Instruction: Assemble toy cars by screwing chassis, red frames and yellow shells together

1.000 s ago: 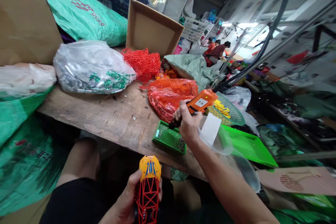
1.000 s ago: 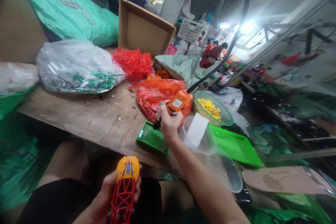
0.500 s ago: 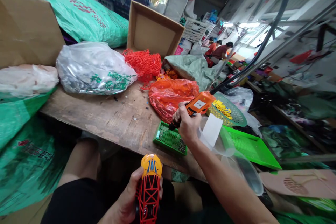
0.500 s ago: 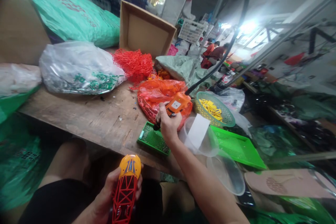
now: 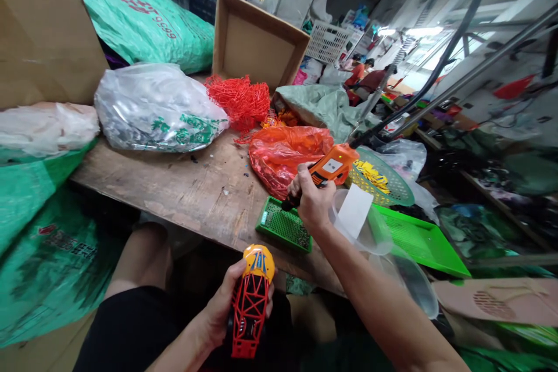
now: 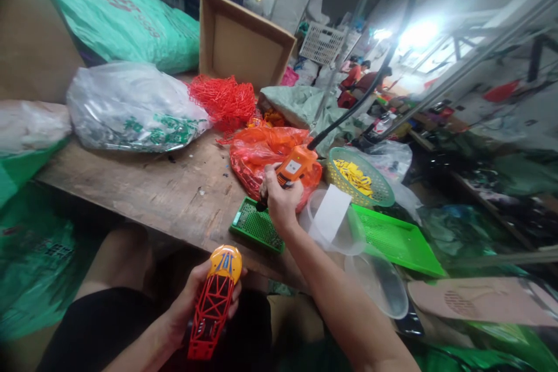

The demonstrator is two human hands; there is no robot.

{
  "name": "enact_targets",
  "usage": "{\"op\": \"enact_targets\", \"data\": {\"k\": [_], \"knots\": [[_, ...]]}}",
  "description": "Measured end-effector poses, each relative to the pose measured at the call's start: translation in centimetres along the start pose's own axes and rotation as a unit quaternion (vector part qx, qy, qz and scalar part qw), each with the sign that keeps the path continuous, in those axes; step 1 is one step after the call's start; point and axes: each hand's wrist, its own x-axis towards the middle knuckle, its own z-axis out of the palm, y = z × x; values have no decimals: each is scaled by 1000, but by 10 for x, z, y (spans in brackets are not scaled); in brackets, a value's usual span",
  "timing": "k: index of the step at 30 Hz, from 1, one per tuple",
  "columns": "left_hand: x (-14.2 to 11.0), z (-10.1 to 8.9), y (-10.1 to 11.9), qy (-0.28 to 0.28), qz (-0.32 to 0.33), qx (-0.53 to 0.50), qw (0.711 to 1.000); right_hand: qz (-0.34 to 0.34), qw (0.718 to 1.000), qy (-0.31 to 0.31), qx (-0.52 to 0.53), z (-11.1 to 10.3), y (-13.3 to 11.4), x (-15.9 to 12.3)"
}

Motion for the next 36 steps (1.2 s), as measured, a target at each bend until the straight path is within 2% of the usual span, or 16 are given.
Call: {"op": "enact_targets", "data": {"k": [5,11,22,30,36], "knots": [[4,-2,1,-14,-12,14,1000,4,1000,-1,-1,0,2,1],[6,-7,1,1,-43,27,999,2,1000,-4,-3,0,-1,0],[11,-12,-3,17,-48,29,998,-9,1000,6,-6,3,-33,-6],[7,-5,-2,28,-51,34,998,27,999,-23,-23,11,-75,-47],[9,-8,-4,21,-37,43,998,56,995,-87,-12,13,-80,-79]]}}
